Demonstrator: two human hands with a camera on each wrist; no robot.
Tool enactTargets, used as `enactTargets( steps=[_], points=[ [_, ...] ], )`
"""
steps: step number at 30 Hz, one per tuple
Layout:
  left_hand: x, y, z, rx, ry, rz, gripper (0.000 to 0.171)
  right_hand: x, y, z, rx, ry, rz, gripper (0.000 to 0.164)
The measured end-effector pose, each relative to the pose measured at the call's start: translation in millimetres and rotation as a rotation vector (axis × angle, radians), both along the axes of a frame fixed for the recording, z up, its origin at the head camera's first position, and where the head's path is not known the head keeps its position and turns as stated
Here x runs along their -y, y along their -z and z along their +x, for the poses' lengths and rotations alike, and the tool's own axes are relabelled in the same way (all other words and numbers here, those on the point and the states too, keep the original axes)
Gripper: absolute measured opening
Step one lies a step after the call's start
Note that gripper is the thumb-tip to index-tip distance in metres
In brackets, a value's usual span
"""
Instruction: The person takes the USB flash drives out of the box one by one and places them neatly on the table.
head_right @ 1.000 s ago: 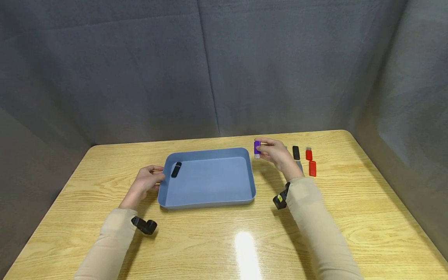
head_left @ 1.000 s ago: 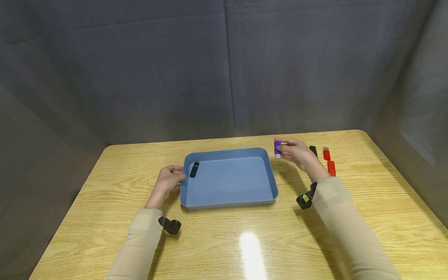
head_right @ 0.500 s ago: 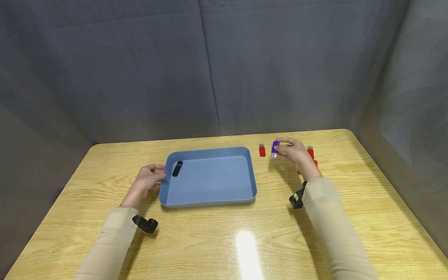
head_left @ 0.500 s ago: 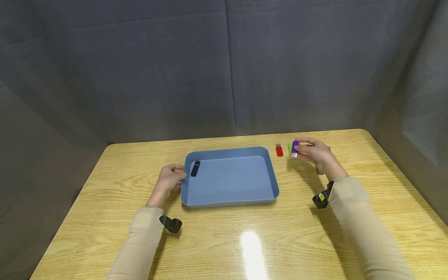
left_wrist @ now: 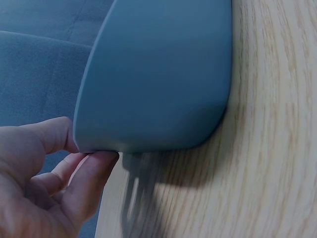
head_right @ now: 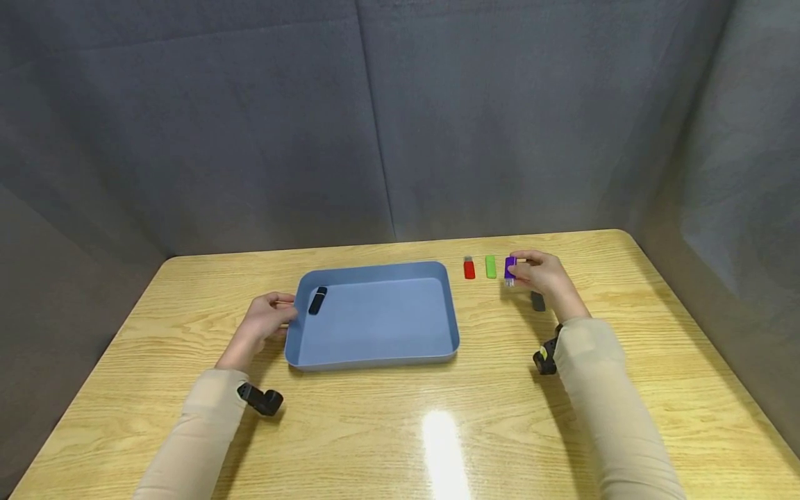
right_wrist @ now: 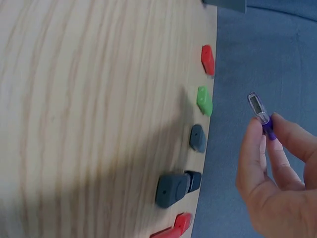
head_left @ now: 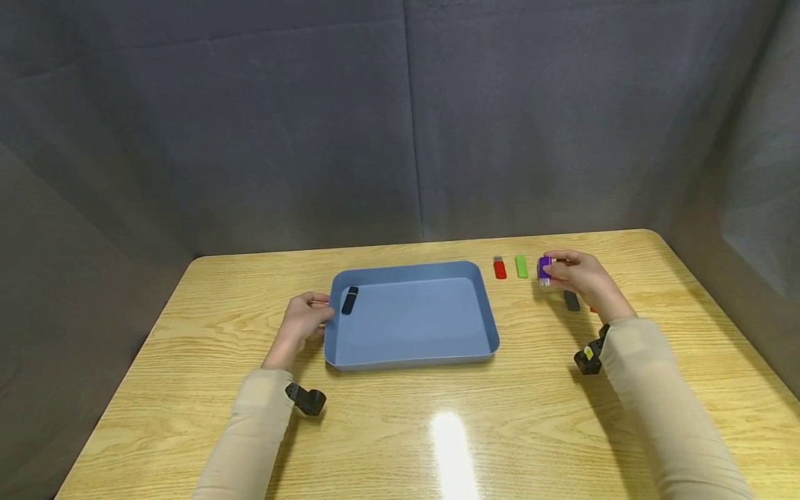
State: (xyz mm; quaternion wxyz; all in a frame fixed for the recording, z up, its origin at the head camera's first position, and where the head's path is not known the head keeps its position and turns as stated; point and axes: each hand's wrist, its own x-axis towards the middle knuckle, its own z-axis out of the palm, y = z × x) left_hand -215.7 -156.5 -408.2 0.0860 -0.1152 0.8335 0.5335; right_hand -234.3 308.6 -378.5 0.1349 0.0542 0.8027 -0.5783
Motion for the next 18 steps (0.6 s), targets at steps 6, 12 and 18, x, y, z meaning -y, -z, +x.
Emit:
enactTargets(
  steps=[6, 12, 18],
  points=[
    [-0.9, 0.2, 0.4, 0.003, -0.003, 0.006, 0.042, -6.1, 3.2, 0.4, 0.033, 0.013, 0.022, 0.058],
    [-1.4, -0.6, 0.4, 0.009, -0.005, -0.003, 0.043, -7.9, 8.0, -1.0, 0.044, 0.014, 0.048, 0.055],
    [-1.2, -0.3, 0.7, 0.01, -0.001, -0.001, 0.042, -9.6, 9.4, -0.7, 0.04, -0.019, 0.122, 0.056]
  ],
)
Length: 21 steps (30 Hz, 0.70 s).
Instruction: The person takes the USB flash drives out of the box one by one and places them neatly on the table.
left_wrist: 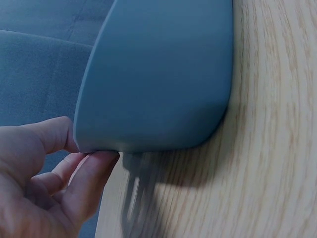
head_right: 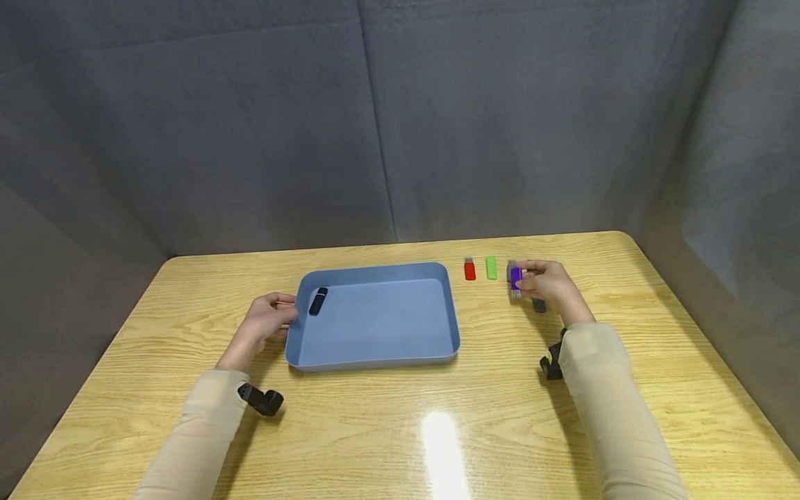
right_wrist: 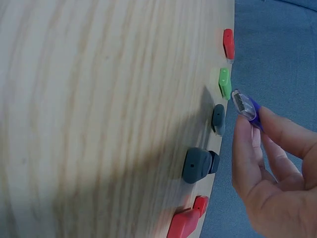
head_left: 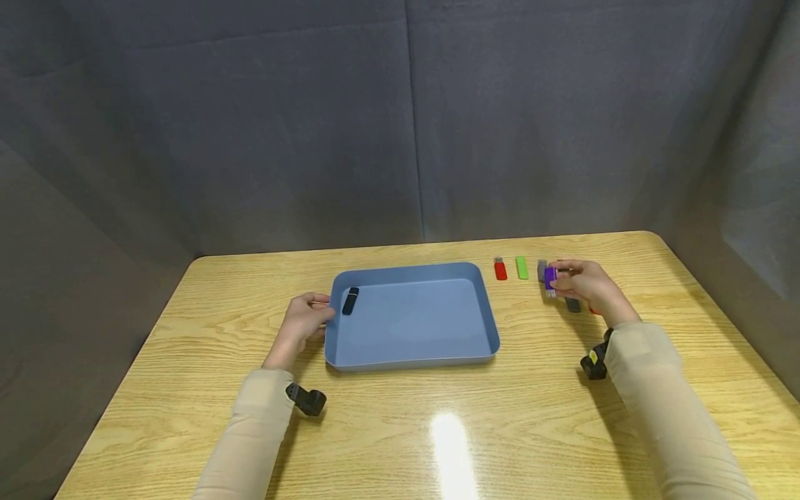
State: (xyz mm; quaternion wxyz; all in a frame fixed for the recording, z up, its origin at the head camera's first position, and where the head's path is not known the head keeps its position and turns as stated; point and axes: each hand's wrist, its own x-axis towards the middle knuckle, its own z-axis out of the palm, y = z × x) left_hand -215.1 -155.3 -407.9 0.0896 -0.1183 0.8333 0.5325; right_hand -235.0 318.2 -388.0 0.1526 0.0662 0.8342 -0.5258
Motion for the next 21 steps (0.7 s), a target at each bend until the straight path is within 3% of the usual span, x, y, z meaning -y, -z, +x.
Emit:
enactTargets(
  steps=[21],
  points=[
    [0.5, -0.6, -0.1, 0.006, 0.007, -0.004, 0.042, 1.1, 11.1, -2.0, 0.01, -0.043, 0.091, 0.054]
  ],
)
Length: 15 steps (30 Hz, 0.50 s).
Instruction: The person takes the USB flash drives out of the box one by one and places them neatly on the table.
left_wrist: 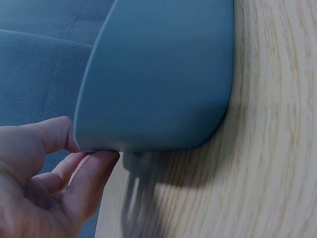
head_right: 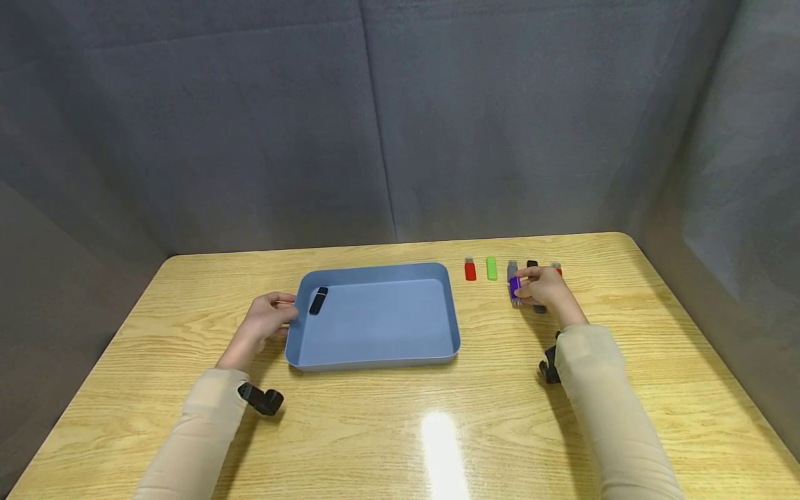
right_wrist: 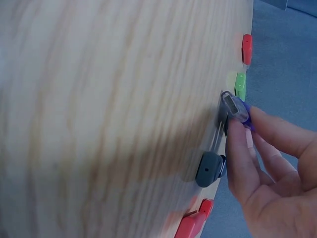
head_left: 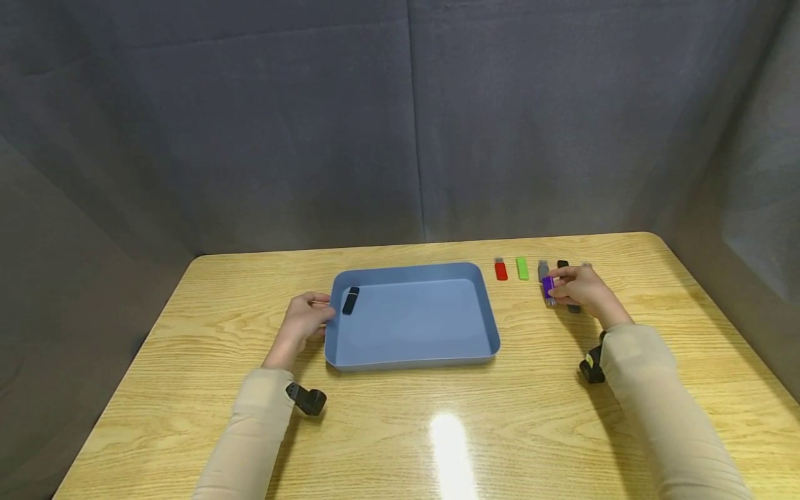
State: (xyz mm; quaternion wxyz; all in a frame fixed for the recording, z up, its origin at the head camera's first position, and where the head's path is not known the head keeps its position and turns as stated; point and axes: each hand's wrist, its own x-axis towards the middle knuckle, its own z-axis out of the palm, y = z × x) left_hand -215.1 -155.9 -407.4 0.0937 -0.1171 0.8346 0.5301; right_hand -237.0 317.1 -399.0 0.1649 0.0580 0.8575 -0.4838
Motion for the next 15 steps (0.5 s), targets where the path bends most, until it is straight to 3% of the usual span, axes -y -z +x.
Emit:
enactTargets(
  steps=[15],
  points=[
    [-0.7, -0.6, -0.6, 0.005, -0.011, -0.004, 0.042, 1.4, 1.1, -0.8, 0.009, -0.025, 0.06, 0.053]
  ],
)
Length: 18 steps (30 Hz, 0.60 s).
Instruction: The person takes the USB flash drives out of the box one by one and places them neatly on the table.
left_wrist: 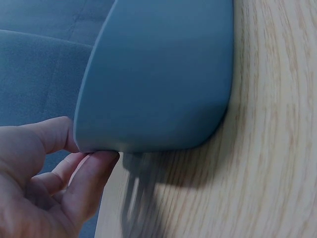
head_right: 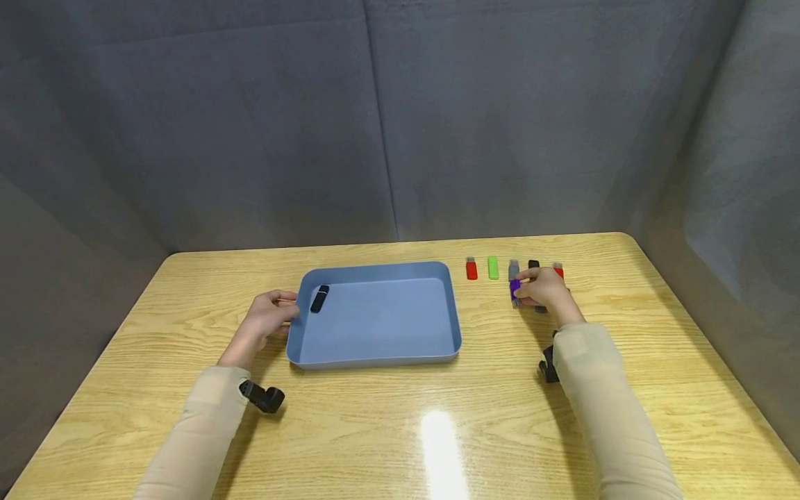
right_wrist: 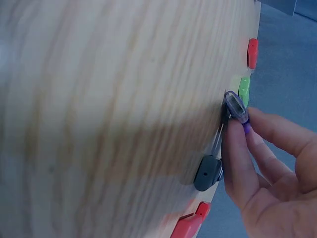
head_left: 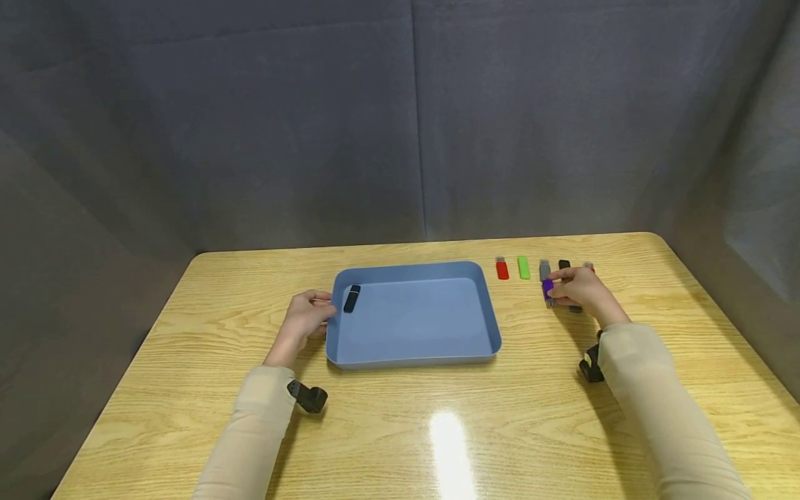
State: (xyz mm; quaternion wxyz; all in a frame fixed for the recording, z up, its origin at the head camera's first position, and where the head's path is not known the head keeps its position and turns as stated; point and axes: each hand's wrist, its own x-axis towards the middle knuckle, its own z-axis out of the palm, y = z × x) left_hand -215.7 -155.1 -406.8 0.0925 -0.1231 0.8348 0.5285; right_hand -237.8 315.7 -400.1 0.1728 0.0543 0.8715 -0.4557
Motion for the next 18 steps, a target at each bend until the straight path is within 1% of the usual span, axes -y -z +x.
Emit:
enactTargets(
  steps=[8, 18],
  points=[
    [0.3, 0.2, -0.1, -0.017, 0.003, 0.003, 0.043, 2.4, 1.7, -4.2, -0.005, 0.048, 0.02, 0.052],
    [0.6, 2.2, -0.5, -0.019, 0.001, 0.002, 0.042, 6.7, -1.3, -3.7, 0.005, 0.081, 0.046, 0.051]
  ],
)
